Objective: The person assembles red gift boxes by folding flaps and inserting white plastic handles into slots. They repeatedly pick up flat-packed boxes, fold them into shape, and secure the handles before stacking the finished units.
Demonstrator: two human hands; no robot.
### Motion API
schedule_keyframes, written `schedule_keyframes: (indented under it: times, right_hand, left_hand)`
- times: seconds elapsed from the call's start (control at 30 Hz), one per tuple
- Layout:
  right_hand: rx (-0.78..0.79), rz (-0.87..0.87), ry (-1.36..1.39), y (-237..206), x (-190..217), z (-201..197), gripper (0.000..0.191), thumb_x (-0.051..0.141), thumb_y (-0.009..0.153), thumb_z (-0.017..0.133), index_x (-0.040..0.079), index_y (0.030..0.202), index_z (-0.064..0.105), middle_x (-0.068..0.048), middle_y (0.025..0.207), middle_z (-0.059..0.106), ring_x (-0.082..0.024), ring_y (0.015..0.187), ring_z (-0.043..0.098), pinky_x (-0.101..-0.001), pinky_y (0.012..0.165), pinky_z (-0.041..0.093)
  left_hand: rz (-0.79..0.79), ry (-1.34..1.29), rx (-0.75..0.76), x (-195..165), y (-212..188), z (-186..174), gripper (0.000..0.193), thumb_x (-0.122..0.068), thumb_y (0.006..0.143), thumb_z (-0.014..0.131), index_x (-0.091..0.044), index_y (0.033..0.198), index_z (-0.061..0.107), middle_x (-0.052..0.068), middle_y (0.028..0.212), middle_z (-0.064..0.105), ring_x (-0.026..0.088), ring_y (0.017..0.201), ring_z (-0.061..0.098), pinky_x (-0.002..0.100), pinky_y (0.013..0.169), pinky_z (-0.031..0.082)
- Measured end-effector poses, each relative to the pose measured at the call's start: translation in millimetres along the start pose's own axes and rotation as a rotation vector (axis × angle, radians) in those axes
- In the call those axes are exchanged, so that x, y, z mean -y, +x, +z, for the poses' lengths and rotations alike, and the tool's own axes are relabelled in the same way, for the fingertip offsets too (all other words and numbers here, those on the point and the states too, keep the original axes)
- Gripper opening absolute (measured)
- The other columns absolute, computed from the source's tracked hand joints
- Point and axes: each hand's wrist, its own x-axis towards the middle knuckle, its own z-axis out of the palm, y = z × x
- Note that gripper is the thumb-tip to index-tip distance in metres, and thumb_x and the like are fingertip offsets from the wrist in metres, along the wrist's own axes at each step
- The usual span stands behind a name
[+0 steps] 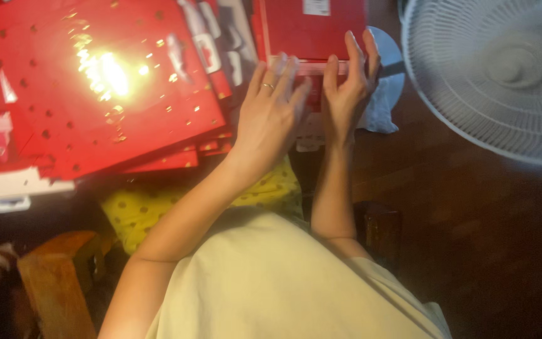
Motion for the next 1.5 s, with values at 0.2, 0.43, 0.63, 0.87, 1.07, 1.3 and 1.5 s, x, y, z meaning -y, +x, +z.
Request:
schedule_keyframes:
  times: [0.2,0.43,0.63,0.87,1.07,1.3,1.5]
  right_hand:
    - [0.085,-0.146,0.247,-7.7,79.2,9.3,0.024,0.008,0.099,0.072,0.007,0.123,0.073,-0.008,0.132,0.066,-0.028,0.133,0.057,-0.0428,0.116,0.048]
    - [0.221,-0.177,0.446,-33.6,165.3,25.0,0.015,0.006,0.101,0.073,0.009,0.115,0.076,-0.003,0.121,0.069,-0.023,0.123,0.063,-0.0348,0.104,0.051]
    - [0.246,-0.245,0.396,-52.5,178.4,30.6,0.031,0.003,0.098,0.071,0.007,0.129,0.067,-0.006,0.129,0.064,-0.026,0.127,0.058,-0.0362,0.107,0.047]
    - [0.277,-0.223,0.43,-54.6,176.0,32.9,0.037,-0.001,0.094,0.072,0.008,0.13,0.067,-0.006,0.129,0.063,-0.026,0.121,0.057,-0.0361,0.106,0.048]
    - [0.287,-0.249,0.338,-49.3,177.2,32.9,0.029,0.011,0.09,0.078,0.007,0.117,0.068,-0.006,0.119,0.062,-0.03,0.118,0.055,-0.0467,0.11,0.043]
    - [0.312,-0.245,0.333,-48.3,179.9,23.8,0.023,0.021,0.094,0.077,0.012,0.114,0.071,-0.003,0.107,0.065,-0.026,0.118,0.056,-0.0557,0.121,0.032]
    - [0.327,-0.237,0.376,-47.9,180.5,23.9,0.029,0.009,0.092,0.08,0.012,0.119,0.071,-0.002,0.112,0.067,-0.026,0.12,0.057,-0.0533,0.123,0.031]
  left_hand:
    - [-0.174,-0.017,-0.21,55.2,-26.9,-97.0,0.025,-0.011,0.092,0.079,-0.012,0.116,0.072,0.008,0.105,0.061,0.031,0.102,0.058,0.044,0.081,0.046]
    - [-0.364,0.017,-0.231,103.0,-64.3,-118.3,0.012,-0.017,0.096,0.082,-0.013,0.103,0.073,0.007,0.102,0.058,0.03,0.104,0.055,0.044,0.088,0.041]
    - [-0.347,-0.032,-0.248,108.6,-67.5,-93.9,0.017,-0.016,0.088,0.084,-0.009,0.089,0.069,0.009,0.105,0.056,0.032,0.108,0.053,0.045,0.086,0.038]
    - [-0.404,-0.205,-0.196,108.5,-64.2,-95.1,0.014,-0.016,0.09,0.084,-0.009,0.089,0.072,0.008,0.098,0.056,0.031,0.1,0.051,0.043,0.083,0.039]
    - [-0.346,-0.584,-0.136,97.2,-64.1,-121.8,0.011,-0.011,0.098,0.081,-0.003,0.097,0.073,0.008,0.103,0.064,0.025,0.103,0.054,0.038,0.094,0.045]
    - [-0.492,-1.641,-0.072,82.7,-76.9,-162.0,0.012,-0.008,0.105,0.074,0.001,0.101,0.066,0.004,0.103,0.069,0.011,0.097,0.063,0.028,0.091,0.048]
    - [-0.497,-0.392,-0.424,90.7,-79.2,-157.2,0.028,-0.013,0.104,0.085,-0.001,0.117,0.063,0.01,0.112,0.064,0.022,0.102,0.062,0.032,0.091,0.05]
